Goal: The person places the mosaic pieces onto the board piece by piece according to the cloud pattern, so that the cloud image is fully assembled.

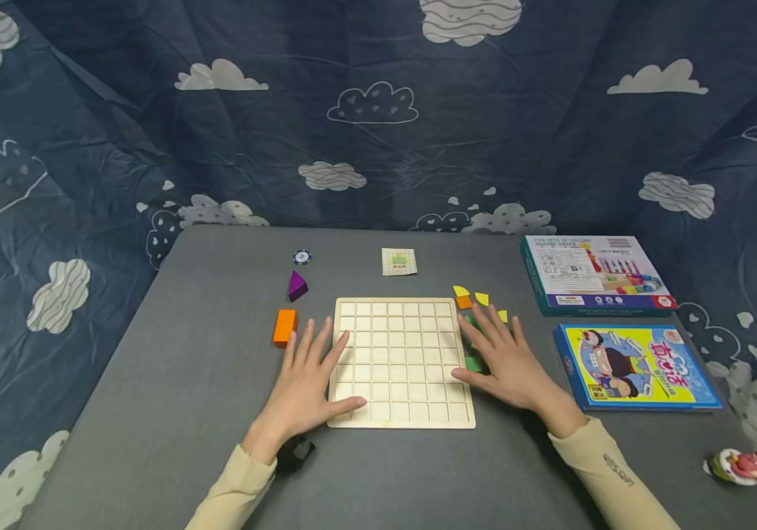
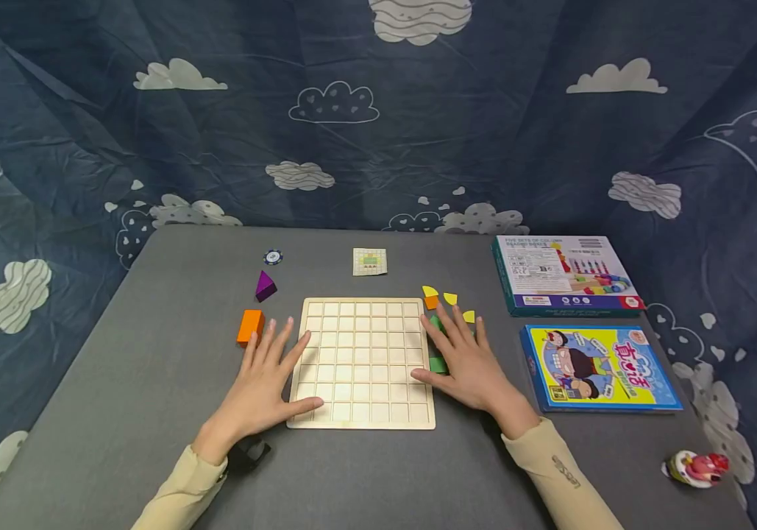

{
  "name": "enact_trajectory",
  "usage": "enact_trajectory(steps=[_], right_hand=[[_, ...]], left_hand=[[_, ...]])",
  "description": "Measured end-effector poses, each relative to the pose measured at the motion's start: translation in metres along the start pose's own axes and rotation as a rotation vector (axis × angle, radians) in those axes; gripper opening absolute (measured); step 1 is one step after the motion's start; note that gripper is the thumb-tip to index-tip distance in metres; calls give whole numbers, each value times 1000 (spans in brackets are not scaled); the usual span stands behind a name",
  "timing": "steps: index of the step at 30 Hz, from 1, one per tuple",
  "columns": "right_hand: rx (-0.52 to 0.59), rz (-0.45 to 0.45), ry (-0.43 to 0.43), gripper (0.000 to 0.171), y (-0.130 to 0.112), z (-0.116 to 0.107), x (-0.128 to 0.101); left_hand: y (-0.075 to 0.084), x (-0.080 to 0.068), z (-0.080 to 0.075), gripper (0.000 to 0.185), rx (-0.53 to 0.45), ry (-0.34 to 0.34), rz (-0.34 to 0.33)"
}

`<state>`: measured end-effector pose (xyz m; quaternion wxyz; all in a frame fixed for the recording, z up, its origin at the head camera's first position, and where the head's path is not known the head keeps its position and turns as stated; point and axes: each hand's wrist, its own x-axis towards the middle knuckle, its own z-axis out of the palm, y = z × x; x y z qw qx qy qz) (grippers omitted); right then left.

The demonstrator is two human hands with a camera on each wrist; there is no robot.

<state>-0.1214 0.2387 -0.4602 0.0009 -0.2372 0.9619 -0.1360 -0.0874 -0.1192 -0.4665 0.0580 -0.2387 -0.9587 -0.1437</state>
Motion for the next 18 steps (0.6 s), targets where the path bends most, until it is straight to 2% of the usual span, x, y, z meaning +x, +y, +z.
enact_trajectory(steps=[3,9,13,18], right_hand=[[37,19,26,82,4,1,-1],[131,98,60,72,12,0,1],[210,149,108,65,17,-2,4],[252,161,191,52,23,-3,6]], left_hand=[[9,-11,6,109,-108,-53,-20],[20,-24,17,126,-326,-174,-126],[21,-26,25,132,-354,-166,-150],[18,-25,36,132,-304,-94,-135]])
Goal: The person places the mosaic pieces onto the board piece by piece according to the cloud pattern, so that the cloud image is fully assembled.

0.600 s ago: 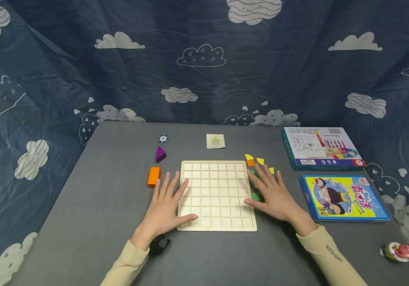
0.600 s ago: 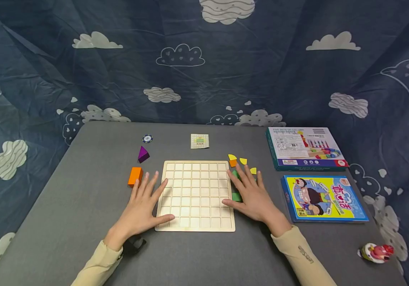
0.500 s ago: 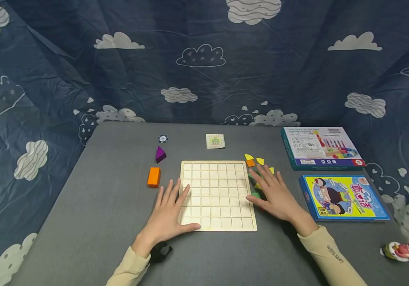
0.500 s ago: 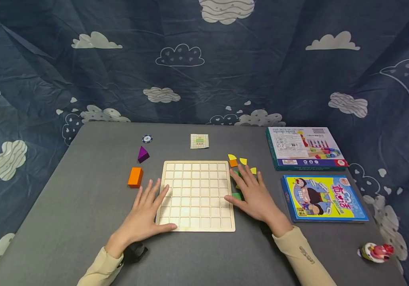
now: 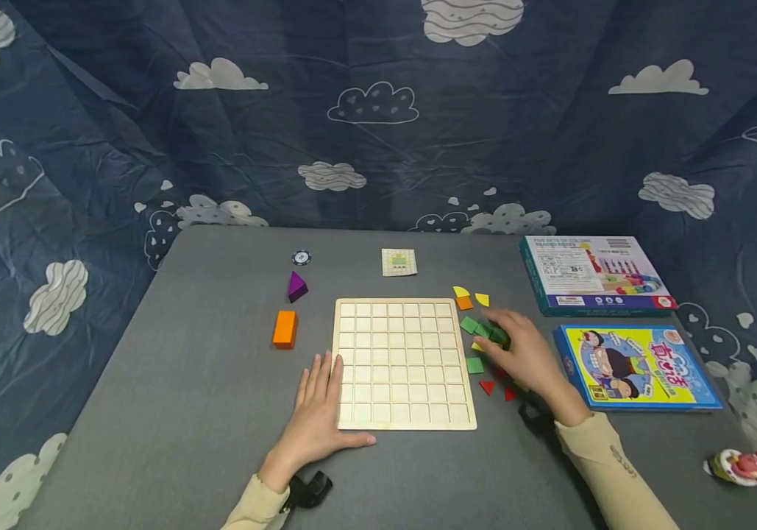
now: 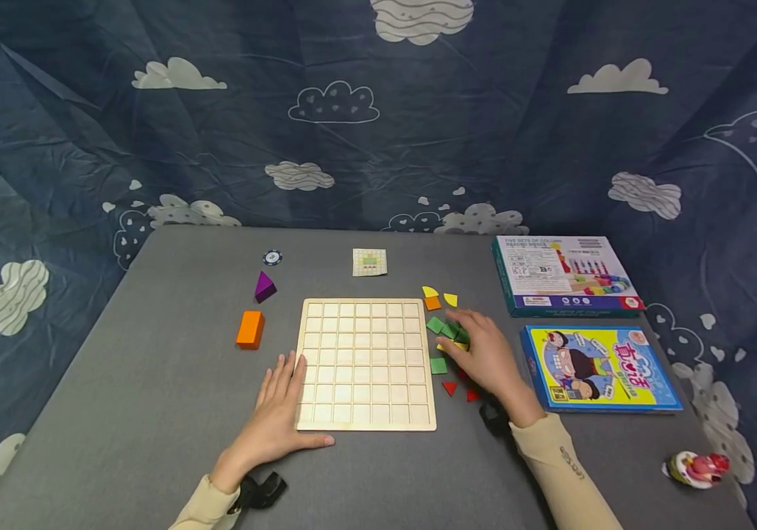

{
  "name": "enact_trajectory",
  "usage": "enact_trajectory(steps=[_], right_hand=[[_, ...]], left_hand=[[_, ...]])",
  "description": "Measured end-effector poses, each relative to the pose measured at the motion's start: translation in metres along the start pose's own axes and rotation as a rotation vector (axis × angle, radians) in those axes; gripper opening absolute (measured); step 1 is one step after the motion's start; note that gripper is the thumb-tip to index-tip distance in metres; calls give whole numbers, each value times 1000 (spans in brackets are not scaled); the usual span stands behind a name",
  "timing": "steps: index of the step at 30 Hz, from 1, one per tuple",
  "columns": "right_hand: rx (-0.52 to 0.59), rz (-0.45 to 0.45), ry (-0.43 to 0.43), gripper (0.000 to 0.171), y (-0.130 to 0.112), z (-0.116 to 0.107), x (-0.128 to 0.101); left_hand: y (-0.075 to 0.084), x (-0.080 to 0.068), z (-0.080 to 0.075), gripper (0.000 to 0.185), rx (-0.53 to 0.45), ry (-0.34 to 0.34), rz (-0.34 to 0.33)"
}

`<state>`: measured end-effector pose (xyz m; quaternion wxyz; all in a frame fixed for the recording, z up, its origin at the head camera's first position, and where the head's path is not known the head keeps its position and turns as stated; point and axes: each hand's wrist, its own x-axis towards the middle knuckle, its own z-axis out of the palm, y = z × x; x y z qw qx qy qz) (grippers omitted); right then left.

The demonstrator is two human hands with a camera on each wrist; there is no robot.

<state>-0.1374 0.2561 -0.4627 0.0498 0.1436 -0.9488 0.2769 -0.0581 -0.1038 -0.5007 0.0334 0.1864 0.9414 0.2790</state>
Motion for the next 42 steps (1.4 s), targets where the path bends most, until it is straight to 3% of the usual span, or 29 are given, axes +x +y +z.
enact_trajectory(steps=[4,12,21,28,42], right_hand=[[-11,12,12,39,1,-1,1],[-44,34,-87,19,6,-2,4],[-72,2,-126,20,8,-4,6],[-92,32,-161,20,4,-3,8],[-52,65,-121,18,1,3,7]], left_hand=[[-3,3,3,132,48,47,-1],[-7,6,4,133,108,78,-3],[-10,8,6,132,144,90,6],[-11,7,7,132,157,98,9],[-11,6,9,131,168,88,0]])
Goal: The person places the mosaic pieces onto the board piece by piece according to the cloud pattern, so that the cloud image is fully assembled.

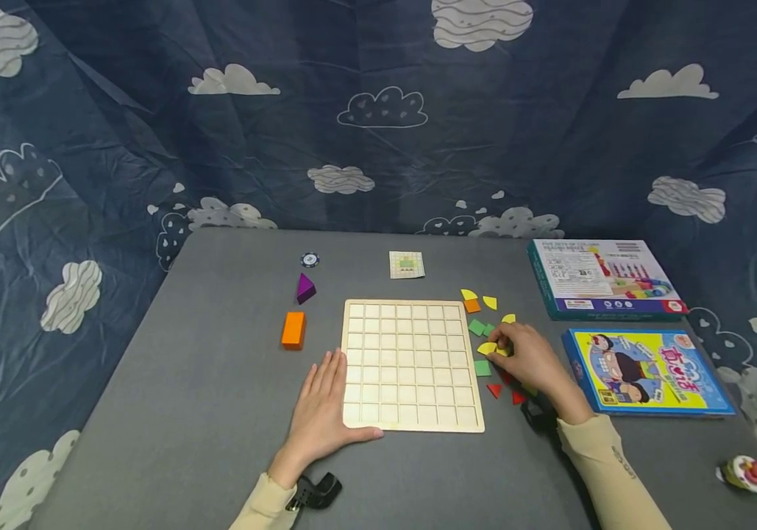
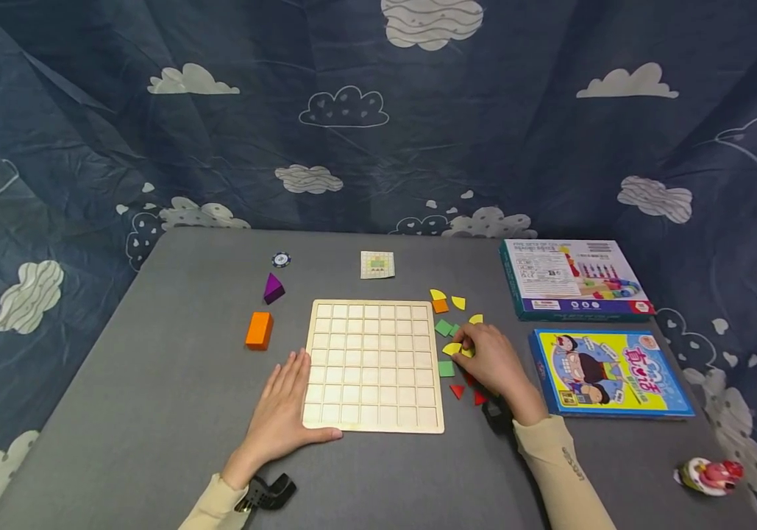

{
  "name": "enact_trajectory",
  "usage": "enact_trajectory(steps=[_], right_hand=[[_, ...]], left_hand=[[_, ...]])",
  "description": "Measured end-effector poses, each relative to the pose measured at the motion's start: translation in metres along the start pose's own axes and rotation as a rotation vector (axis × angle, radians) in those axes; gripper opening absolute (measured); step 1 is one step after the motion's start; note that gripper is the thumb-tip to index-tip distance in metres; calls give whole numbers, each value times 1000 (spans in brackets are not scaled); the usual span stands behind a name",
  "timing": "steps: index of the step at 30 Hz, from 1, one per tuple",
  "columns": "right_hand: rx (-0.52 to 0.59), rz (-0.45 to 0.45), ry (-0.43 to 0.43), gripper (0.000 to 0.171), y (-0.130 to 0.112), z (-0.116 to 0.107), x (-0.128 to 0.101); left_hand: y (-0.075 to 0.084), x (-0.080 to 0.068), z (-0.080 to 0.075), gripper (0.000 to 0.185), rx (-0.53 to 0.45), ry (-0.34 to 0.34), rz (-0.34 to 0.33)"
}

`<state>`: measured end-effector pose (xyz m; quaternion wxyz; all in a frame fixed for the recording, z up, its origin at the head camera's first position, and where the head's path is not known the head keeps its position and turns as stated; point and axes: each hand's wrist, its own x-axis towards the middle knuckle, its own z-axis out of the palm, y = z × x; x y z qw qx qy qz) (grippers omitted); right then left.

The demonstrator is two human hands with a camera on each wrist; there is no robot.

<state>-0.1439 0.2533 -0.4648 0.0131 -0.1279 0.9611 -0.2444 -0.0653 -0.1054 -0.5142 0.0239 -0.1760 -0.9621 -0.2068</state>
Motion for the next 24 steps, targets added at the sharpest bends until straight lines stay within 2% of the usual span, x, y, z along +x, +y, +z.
enact_trajectory(steps=[11,20,24], right_hand=[[132,18,-7,14,-3,3,-2],[197,-39,143,12,-17,13,-1],[268,-68,166,14,-29,20,3]], left_hand=[[0,1,0,131,11,11,8],[1,1,1,131,33,12,14],[1,1,1,131,41,0,1]])
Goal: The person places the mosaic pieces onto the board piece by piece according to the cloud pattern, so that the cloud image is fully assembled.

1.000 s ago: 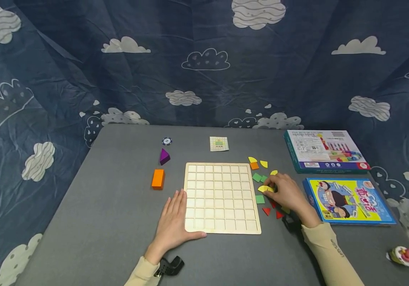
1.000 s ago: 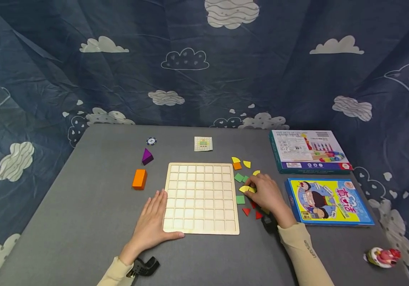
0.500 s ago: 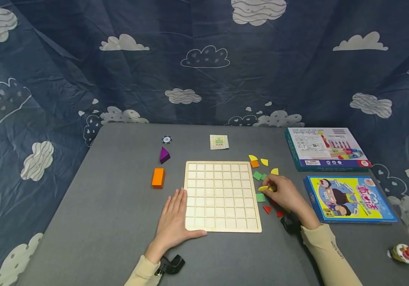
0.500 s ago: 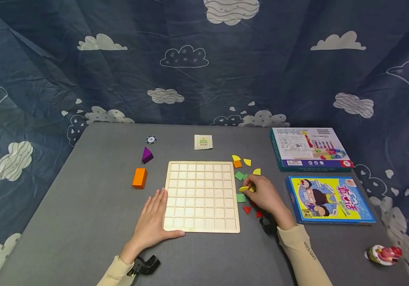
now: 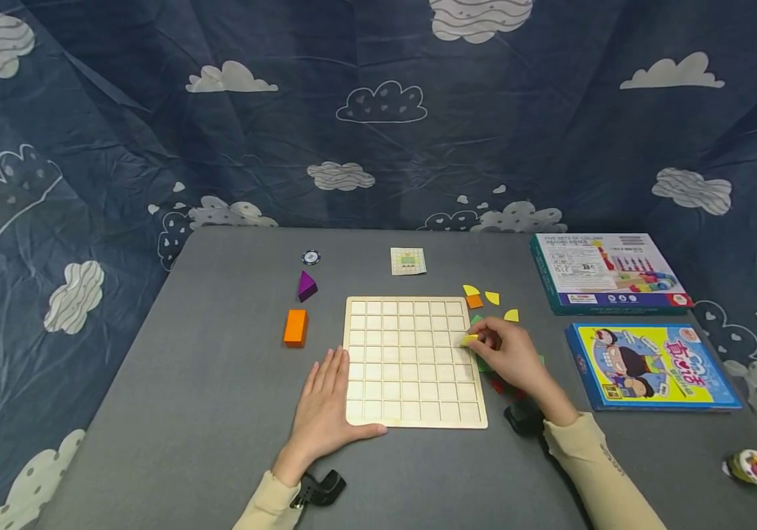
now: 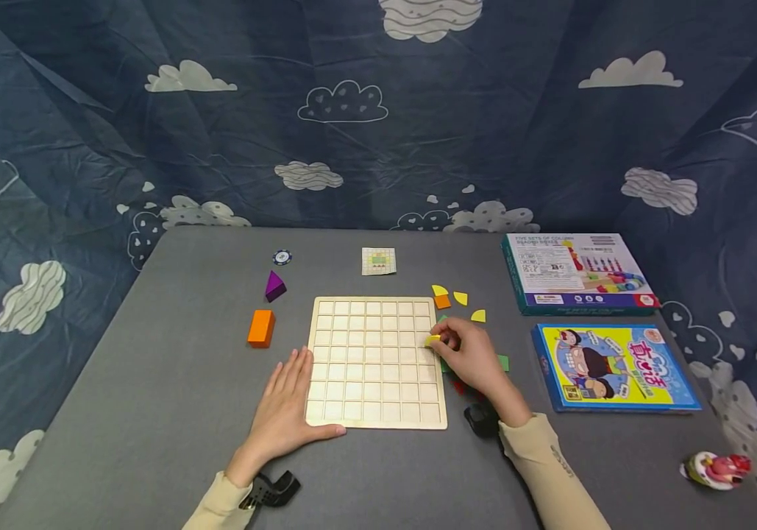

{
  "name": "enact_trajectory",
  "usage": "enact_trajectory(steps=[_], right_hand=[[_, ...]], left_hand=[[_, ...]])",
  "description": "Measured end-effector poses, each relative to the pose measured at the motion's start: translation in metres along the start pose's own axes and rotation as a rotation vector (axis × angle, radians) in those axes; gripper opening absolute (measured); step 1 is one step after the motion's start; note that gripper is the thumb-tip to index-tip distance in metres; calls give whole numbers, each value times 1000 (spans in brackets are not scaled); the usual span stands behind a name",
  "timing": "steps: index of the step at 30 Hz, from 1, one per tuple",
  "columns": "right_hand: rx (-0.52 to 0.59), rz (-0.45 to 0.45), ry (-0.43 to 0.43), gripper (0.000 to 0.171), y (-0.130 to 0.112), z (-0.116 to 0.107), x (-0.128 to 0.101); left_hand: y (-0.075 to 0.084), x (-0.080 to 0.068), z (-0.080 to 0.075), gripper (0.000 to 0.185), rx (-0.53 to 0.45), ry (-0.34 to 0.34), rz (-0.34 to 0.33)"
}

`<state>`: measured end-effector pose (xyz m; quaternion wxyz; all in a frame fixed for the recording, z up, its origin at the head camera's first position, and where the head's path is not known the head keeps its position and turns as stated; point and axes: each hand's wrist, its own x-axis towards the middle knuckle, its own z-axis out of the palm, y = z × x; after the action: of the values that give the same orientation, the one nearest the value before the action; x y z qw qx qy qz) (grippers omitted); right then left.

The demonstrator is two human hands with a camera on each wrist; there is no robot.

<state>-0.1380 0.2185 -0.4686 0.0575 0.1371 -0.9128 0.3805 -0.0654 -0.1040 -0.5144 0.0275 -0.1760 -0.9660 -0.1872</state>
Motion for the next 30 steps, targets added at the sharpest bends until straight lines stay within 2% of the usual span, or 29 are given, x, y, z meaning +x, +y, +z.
enact_trajectory(steps=[7,13,20,30], right_hand=[[108,11,-42,15,-20,17,14],[156,-9,-81,12,-34,33,27],[184,59,-140,10,-46,46,47],[195,102,-178,7,-51,61,74]], left_hand=[[1,1,-1,131,12,-7,-6],[1,0,0,131,18,-8,-9],[0,1,0,130,31,24,8],[0,1,-1,130,32,-9,-9]])
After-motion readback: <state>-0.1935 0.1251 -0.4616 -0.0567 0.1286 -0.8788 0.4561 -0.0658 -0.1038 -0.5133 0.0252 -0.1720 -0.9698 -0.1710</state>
